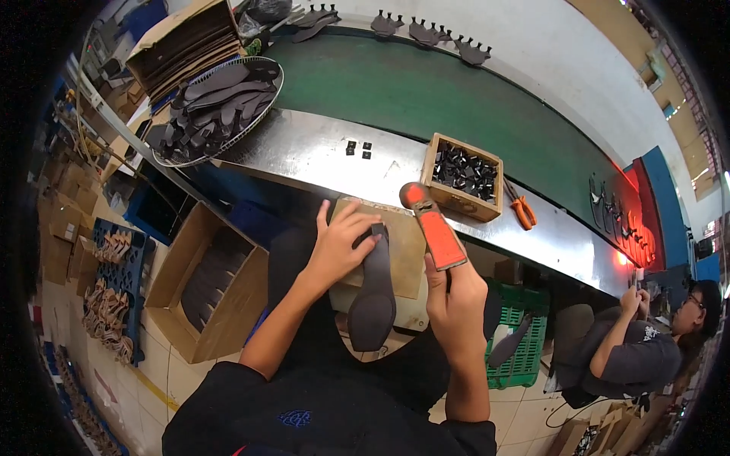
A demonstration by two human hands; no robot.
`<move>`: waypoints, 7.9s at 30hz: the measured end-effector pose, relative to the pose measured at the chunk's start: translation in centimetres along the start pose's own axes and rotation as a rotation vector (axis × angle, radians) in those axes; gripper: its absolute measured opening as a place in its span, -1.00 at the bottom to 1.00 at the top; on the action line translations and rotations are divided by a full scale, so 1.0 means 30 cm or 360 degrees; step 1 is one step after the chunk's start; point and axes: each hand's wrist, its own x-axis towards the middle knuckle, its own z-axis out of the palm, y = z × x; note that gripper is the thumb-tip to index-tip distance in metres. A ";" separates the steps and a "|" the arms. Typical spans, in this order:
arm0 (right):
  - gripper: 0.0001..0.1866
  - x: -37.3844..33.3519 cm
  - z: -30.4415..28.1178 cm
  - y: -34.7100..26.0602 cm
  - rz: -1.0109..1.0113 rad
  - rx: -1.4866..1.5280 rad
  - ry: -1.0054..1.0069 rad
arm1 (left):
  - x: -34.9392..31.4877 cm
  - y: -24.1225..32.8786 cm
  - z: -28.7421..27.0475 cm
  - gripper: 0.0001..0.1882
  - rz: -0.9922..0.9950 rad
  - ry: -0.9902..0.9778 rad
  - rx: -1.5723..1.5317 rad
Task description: The recorder is attaching small heel components to shoe outsoles using a hammer and pins/nails at an assembly station.
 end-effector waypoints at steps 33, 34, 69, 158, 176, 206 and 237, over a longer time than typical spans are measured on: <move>-0.63 -0.042 -0.123 -0.048 -0.0909 0.1113 -0.1427 | -0.137 0.374 -0.335 -0.69 0.0016 -0.2061 -0.2547; -0.63 -0.046 -0.131 -0.049 -0.0894 0.1052 -0.1383 | -0.127 0.372 -0.338 -0.69 0.0008 -0.2050 -0.2560; -0.75 -0.258 -0.132 0.046 -0.0839 0.1328 -0.1122 | -0.169 0.453 -0.302 -0.78 0.0172 -0.2208 -0.1962; -0.71 0.023 -0.801 1.466 0.0969 -0.0580 0.1109 | 0.884 0.135 0.354 -0.82 0.0609 -0.0315 -0.0079; -0.58 -0.074 -1.078 0.840 -0.0253 -0.1674 0.1071 | 0.351 0.113 -0.248 -0.81 -0.0546 -0.0382 -0.1607; -0.31 0.257 0.188 0.390 -0.0317 0.0005 -0.0016 | -0.072 0.300 -0.501 -0.69 -0.0478 0.0085 -0.2274; -0.74 0.151 0.110 0.214 0.0315 0.0918 -0.0079 | 0.278 -0.056 0.004 -0.72 0.0272 -0.0212 -0.0823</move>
